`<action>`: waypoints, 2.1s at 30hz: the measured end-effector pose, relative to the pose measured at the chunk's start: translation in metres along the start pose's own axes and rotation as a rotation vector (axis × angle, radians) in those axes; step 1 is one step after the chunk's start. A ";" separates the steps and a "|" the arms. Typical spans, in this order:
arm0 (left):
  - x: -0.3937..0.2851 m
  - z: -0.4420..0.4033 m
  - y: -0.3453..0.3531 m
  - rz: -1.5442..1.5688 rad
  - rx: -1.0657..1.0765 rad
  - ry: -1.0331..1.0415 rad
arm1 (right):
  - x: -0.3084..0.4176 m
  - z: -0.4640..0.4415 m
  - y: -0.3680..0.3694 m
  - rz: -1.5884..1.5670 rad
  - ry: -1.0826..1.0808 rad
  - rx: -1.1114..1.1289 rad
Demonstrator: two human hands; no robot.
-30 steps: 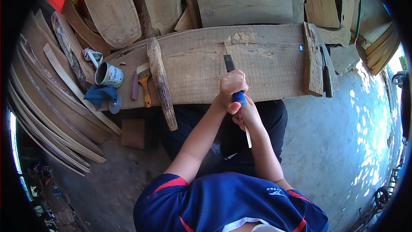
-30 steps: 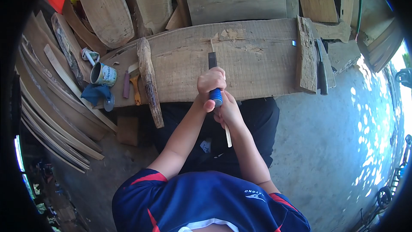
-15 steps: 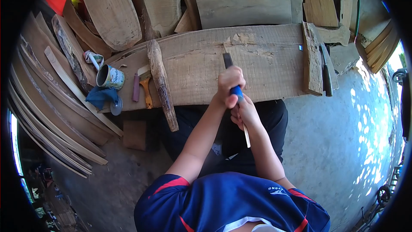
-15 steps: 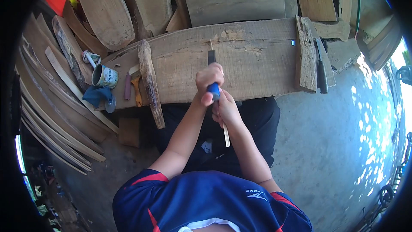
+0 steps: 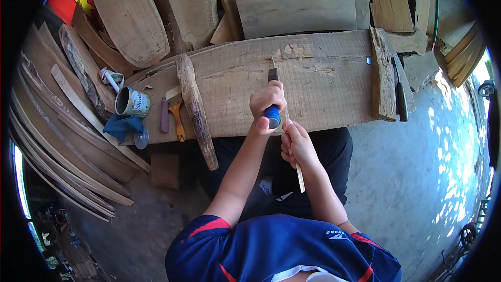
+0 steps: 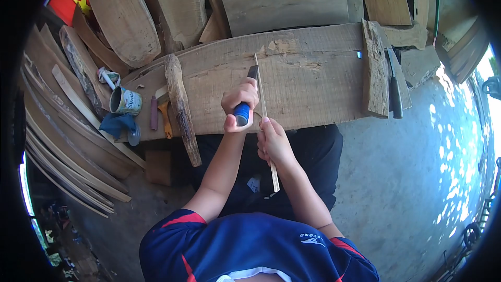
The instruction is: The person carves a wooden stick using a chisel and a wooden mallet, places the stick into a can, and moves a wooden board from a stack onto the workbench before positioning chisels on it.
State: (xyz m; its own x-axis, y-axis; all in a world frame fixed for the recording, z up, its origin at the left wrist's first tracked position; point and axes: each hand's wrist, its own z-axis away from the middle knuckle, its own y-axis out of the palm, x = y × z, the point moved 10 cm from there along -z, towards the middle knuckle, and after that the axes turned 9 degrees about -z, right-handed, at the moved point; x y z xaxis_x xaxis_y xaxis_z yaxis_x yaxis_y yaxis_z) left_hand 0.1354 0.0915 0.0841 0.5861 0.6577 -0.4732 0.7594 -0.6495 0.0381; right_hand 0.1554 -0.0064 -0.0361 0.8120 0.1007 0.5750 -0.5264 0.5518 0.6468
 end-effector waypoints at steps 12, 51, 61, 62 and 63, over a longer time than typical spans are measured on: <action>0.028 -0.012 0.003 -0.037 0.040 -0.007 | -0.001 -0.001 0.002 0.015 -0.006 -0.005; 0.023 -0.002 -0.055 0.001 -0.324 -0.271 | 0.122 0.071 0.014 0.130 -0.700 0.462; -0.036 -0.028 -0.061 -0.261 -0.160 -0.116 | 0.187 0.116 0.038 0.914 -1.493 -0.071; -0.040 -0.029 -0.060 -0.263 -0.162 -0.115 | 0.187 0.116 0.039 0.915 -1.494 -0.067; -0.037 -0.029 -0.064 -0.237 -0.225 -0.200 | 0.189 0.113 0.039 0.827 -1.424 -0.063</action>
State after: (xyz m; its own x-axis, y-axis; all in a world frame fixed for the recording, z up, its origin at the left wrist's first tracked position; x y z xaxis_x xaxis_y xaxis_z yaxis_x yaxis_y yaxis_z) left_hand 0.0739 0.1198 0.1250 0.3372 0.6779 -0.6532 0.9232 -0.3740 0.0885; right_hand 0.2601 -0.0595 0.1546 -0.5554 -0.4081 0.7246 -0.6327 0.7728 -0.0497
